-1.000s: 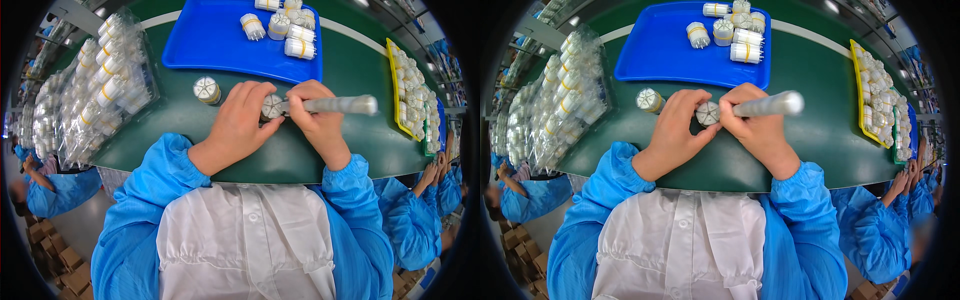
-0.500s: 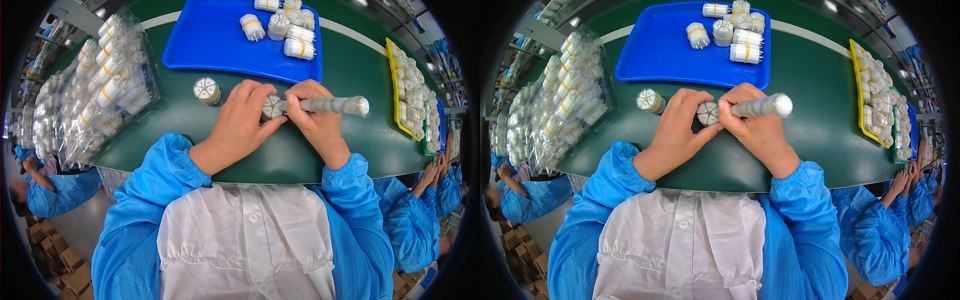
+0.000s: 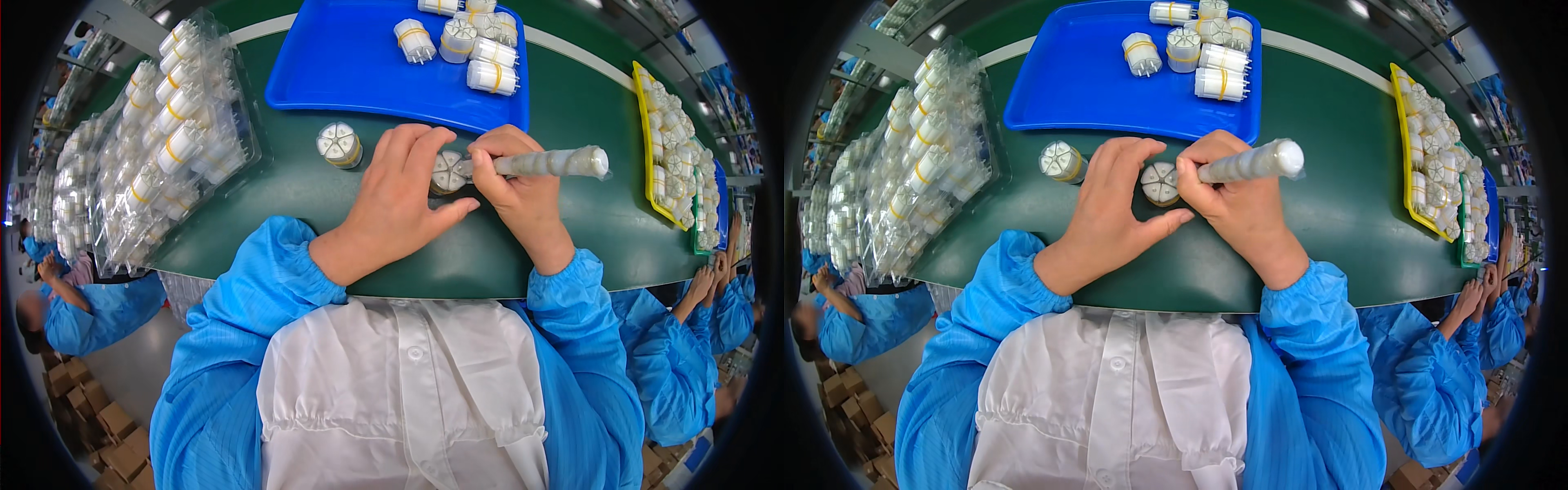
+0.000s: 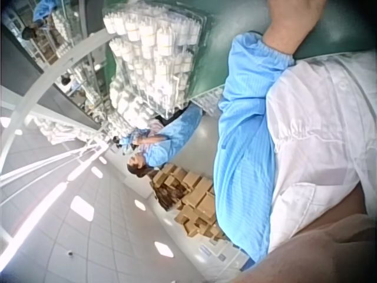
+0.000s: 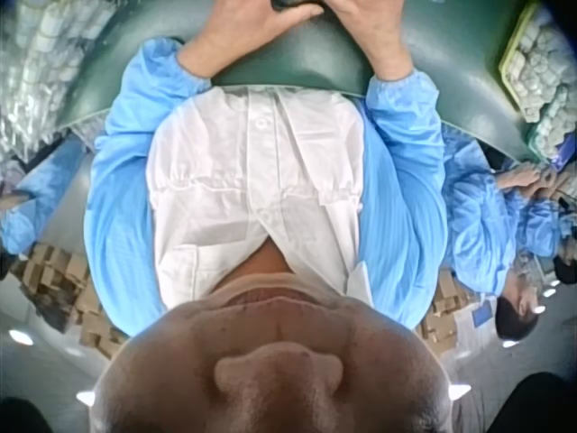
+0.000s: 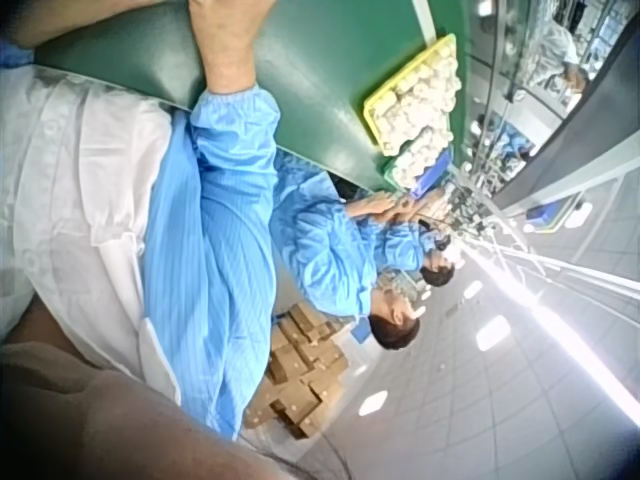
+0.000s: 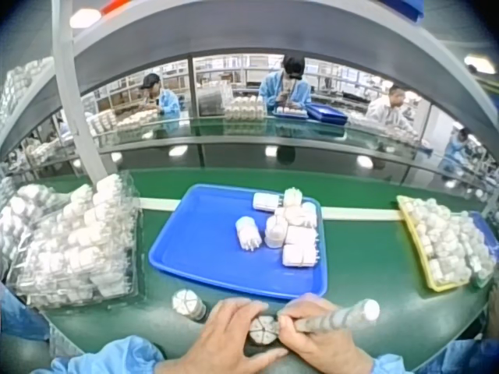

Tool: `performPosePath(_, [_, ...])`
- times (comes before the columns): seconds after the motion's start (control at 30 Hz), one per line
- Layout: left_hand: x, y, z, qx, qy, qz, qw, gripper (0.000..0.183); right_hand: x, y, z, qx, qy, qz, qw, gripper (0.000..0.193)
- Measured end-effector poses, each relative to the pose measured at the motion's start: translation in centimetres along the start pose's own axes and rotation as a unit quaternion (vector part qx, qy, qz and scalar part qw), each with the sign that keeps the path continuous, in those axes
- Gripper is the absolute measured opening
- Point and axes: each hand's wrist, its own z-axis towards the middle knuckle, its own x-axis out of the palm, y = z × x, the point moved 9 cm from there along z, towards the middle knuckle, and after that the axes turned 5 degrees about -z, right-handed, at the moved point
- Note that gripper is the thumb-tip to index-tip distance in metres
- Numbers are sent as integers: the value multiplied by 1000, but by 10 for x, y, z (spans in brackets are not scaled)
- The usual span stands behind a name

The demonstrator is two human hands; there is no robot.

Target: The person inserts a cylindrical tool into the center of small, white, circular objects arranged on a blue tray. They repeatedly pick up the objects, insert the tool, and place them back onto the tray or into a plastic container. The task involves repetitive manual assembly of small parts in a factory setting.

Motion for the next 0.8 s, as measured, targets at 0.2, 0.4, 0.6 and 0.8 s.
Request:
performPosePath(0.2, [1, 3, -2, -20, 1, -43, 999, 62, -11, -9, 1, 78, -19, 32, 996, 5])
performPosePath(0.4, [4, 1, -1, -18, 16, -66, 998, 62, -2, -8, 0, 46, 2, 61, 997, 5])
performPosePath(0.6, [1, -4, 2, 24, 16, -11, 1000, 60, 1, -9, -1, 42, 13, 50, 998, 5])
performPosePath(0.8, [-28, -16, -28, -41, 72, -26, 996, 62, -15, -18, 0, 98, -37, 61, 993, 6])
